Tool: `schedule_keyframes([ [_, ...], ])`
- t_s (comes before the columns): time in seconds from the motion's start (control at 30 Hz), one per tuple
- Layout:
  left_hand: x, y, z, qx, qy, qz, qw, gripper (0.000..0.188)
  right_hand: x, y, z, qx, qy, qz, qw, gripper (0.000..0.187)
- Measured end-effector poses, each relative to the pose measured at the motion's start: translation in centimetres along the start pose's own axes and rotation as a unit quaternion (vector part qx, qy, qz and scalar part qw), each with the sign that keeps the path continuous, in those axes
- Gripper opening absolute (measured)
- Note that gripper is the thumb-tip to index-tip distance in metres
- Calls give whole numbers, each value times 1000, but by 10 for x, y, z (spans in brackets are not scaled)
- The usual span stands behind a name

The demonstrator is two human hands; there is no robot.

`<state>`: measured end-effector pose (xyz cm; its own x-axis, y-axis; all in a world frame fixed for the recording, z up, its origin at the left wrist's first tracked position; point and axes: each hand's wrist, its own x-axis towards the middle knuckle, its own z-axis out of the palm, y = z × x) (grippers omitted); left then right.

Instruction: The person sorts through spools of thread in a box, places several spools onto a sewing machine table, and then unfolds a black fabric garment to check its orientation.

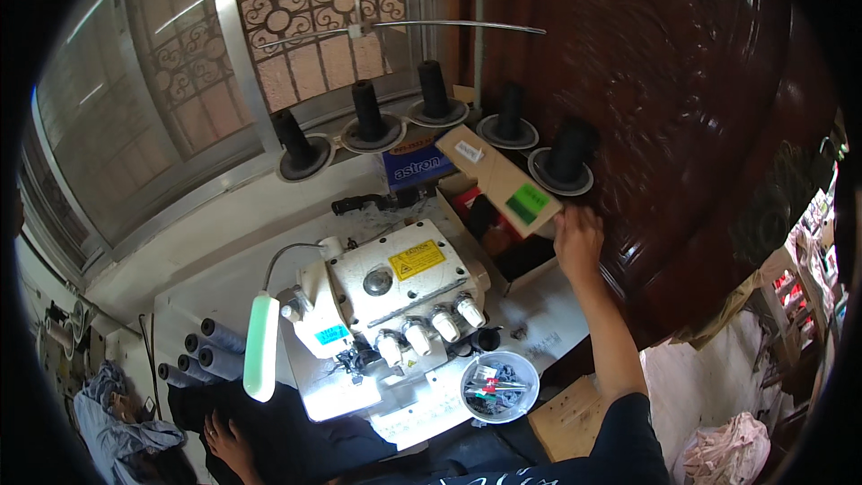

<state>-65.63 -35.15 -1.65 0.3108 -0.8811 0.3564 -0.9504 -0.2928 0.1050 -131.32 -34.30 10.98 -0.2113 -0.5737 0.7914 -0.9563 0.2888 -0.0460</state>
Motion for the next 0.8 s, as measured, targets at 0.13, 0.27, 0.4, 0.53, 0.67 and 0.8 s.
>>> schedule_keyframes([
  [0.13, 1, -14, 1, 13, 35, 38, 999, 42, 15, -9, -3, -100, 20, 86, 991, 26],
  [0.27, -1, -12, 0, 35, 31, 27, 999, 43, 20, -15, -4, -108, -51, 167, 979, 30],
  [0.4, 0, -12, 4, 38, 30, 39, 998, 43, 18, -8, -6, -80, -80, 181, 977, 37],
  [0.53, 0, -9, -2, 30, 17, 32, 999, 42, 14, -7, -10, -33, -90, 191, 977, 41],
  [0.67, 0, -20, 8, 9, 47, 50, 998, 43, 12, -1, -2, -80, -93, 191, 974, 43],
  [0.8, 1, -12, 3, 25, 12, 30, 999, 43, 19, -6, 0, -1, -116, 254, 960, 41],
])
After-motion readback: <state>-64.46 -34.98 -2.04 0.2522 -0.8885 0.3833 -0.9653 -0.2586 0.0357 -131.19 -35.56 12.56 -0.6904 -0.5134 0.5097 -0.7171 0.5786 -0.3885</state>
